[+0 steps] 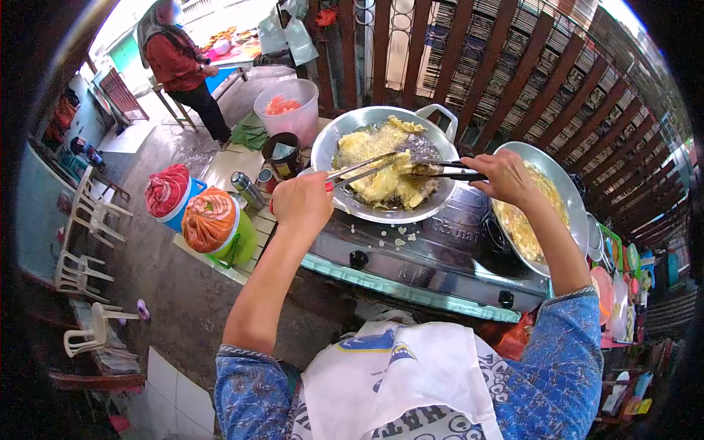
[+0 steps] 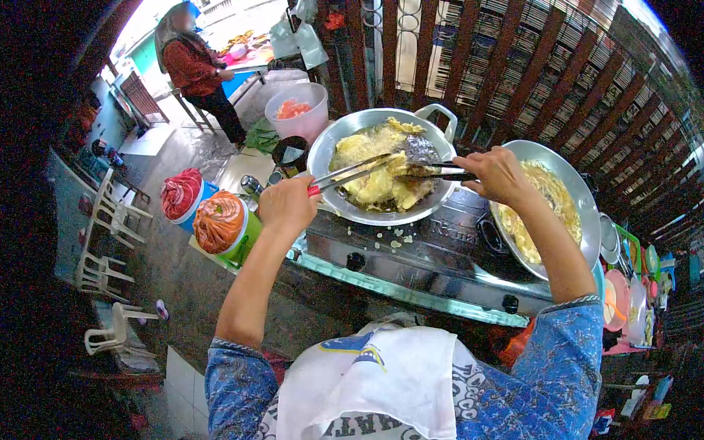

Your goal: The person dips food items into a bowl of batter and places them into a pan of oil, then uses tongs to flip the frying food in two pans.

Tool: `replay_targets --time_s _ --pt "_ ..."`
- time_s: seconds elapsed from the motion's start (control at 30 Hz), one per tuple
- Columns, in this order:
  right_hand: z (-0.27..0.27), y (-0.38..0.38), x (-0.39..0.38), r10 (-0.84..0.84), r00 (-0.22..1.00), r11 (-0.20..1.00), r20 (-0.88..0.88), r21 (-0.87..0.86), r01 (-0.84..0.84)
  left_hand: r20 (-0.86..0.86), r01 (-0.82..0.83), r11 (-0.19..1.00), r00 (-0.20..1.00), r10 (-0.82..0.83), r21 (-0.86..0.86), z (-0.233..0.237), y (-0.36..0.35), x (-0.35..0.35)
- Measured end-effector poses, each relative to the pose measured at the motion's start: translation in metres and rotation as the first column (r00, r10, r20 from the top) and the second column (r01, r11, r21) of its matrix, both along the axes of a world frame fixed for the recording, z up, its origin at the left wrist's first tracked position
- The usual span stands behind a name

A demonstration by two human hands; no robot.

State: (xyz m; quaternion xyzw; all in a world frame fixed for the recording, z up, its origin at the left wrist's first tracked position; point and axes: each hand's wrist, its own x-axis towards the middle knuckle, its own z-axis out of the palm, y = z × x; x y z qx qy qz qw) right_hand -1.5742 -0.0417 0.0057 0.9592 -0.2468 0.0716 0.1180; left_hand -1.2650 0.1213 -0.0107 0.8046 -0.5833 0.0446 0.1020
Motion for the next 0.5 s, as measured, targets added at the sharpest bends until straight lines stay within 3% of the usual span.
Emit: replay_targets --time_s 0.4,0.5 --pt "0.002 0.001 -0.011 0.034 0.999 0.999 0.023 0.026 -0.034 -0.004 0.000 1.000 1.000 0.000 -0.003 0.007 -0.001 0.001" --pt "0.007 0.007 -0.012 0.018 0.999 1.000 -0.039 -0.005 -0.019 0.011 -0.047 0.999 0.999 0.047 0.002 0.005 -0.002 0.007"
